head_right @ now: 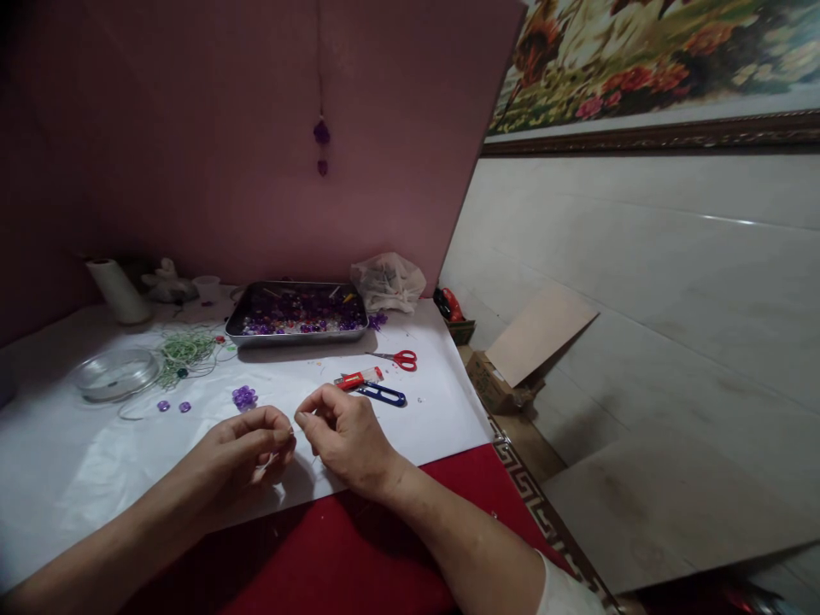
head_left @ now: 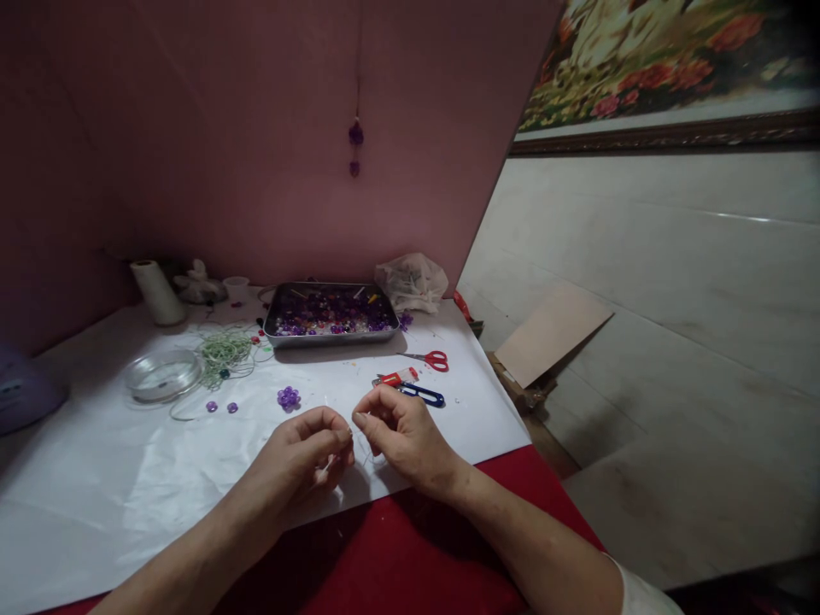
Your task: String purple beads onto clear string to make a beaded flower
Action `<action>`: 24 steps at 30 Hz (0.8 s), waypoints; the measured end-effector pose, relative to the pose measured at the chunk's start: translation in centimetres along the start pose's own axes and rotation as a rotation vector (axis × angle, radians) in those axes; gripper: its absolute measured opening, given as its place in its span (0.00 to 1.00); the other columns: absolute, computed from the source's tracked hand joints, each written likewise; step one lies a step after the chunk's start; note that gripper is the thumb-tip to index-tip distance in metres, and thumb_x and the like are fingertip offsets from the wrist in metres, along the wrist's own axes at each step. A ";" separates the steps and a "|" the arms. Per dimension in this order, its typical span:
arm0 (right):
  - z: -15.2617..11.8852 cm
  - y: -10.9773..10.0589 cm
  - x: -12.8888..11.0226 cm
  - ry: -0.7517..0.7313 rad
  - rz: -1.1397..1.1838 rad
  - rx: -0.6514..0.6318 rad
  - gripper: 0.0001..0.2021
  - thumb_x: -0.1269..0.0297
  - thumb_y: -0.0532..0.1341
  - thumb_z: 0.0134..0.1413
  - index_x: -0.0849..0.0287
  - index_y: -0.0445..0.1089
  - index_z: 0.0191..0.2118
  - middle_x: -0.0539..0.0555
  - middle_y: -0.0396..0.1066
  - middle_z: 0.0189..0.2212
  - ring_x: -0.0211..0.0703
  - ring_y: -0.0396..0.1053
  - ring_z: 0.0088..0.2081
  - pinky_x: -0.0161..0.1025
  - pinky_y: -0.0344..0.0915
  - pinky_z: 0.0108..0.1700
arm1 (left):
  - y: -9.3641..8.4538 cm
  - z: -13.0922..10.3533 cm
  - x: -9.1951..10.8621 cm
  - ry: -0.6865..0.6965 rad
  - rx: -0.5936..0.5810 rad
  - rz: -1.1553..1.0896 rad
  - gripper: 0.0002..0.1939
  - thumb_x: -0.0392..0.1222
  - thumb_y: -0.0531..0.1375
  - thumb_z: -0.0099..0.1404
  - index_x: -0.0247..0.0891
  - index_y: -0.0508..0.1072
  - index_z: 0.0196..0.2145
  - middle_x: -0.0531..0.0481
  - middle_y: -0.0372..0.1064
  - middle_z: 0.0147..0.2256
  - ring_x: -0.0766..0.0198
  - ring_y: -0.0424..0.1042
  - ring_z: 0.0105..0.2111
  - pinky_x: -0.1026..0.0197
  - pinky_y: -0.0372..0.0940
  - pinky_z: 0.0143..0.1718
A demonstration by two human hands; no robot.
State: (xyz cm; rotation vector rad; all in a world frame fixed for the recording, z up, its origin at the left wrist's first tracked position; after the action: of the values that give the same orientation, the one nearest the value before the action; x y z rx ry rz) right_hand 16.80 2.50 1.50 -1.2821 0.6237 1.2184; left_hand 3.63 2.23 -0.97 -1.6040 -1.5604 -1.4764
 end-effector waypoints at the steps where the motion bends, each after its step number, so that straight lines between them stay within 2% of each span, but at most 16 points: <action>1: 0.0 0.0 0.0 -0.005 -0.016 -0.003 0.04 0.66 0.55 0.56 0.59 0.64 0.31 0.45 0.61 0.17 0.32 0.58 0.20 0.31 0.52 0.23 | 0.0 0.0 0.0 0.001 0.000 -0.003 0.05 0.37 0.61 0.50 0.38 0.67 0.22 0.55 0.65 0.17 0.75 0.56 0.14 0.72 0.44 0.14; 6: 0.1 0.0 0.2 -0.025 -0.063 -0.009 0.04 0.66 0.55 0.56 0.59 0.64 0.31 0.46 0.62 0.18 0.32 0.59 0.20 0.31 0.53 0.24 | 0.1 0.0 0.0 -0.005 -0.011 -0.004 0.04 0.38 0.60 0.51 0.37 0.68 0.22 0.53 0.67 0.18 0.74 0.57 0.14 0.72 0.47 0.15; 11: 0.0 0.0 0.1 -0.037 -0.076 -0.006 0.04 0.66 0.55 0.56 0.59 0.64 0.32 0.45 0.61 0.18 0.32 0.58 0.20 0.31 0.53 0.24 | 0.1 0.1 -0.1 0.000 -0.018 -0.039 0.08 0.43 0.60 0.54 0.35 0.69 0.22 0.52 0.67 0.18 0.74 0.56 0.14 0.70 0.50 0.15; 17: 0.1 -0.1 -0.1 -0.034 -0.031 -0.011 0.05 0.67 0.55 0.57 0.59 0.64 0.31 0.45 0.61 0.17 0.32 0.58 0.20 0.30 0.54 0.24 | -0.4 0.3 -0.2 0.006 0.061 0.003 0.10 0.43 0.66 0.47 0.36 0.69 0.20 0.55 0.64 0.16 0.74 0.58 0.14 0.71 0.48 0.16; 24: 0.4 -0.6 -0.3 -0.071 -0.057 -0.126 0.05 0.66 0.60 0.52 0.61 0.67 0.28 0.46 0.63 0.21 0.32 0.58 0.23 0.31 0.54 0.25 | -0.6 -0.1 0.6 0.025 0.072 0.067 0.11 0.45 0.65 0.49 0.36 0.69 0.22 0.57 0.63 0.16 0.74 0.55 0.13 0.70 0.45 0.15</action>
State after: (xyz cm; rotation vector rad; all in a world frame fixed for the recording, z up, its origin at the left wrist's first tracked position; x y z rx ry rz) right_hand 17.12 2.90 2.10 -1.3465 0.4617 1.2666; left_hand 2.97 2.56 -0.59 -1.5757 -1.5140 -1.3847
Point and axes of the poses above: each hand's wrist, its own z-axis towards the middle knuckle, its own y-axis out of the palm, x = y × z, the point moved 4 cm from there along z, towards the middle knuckle
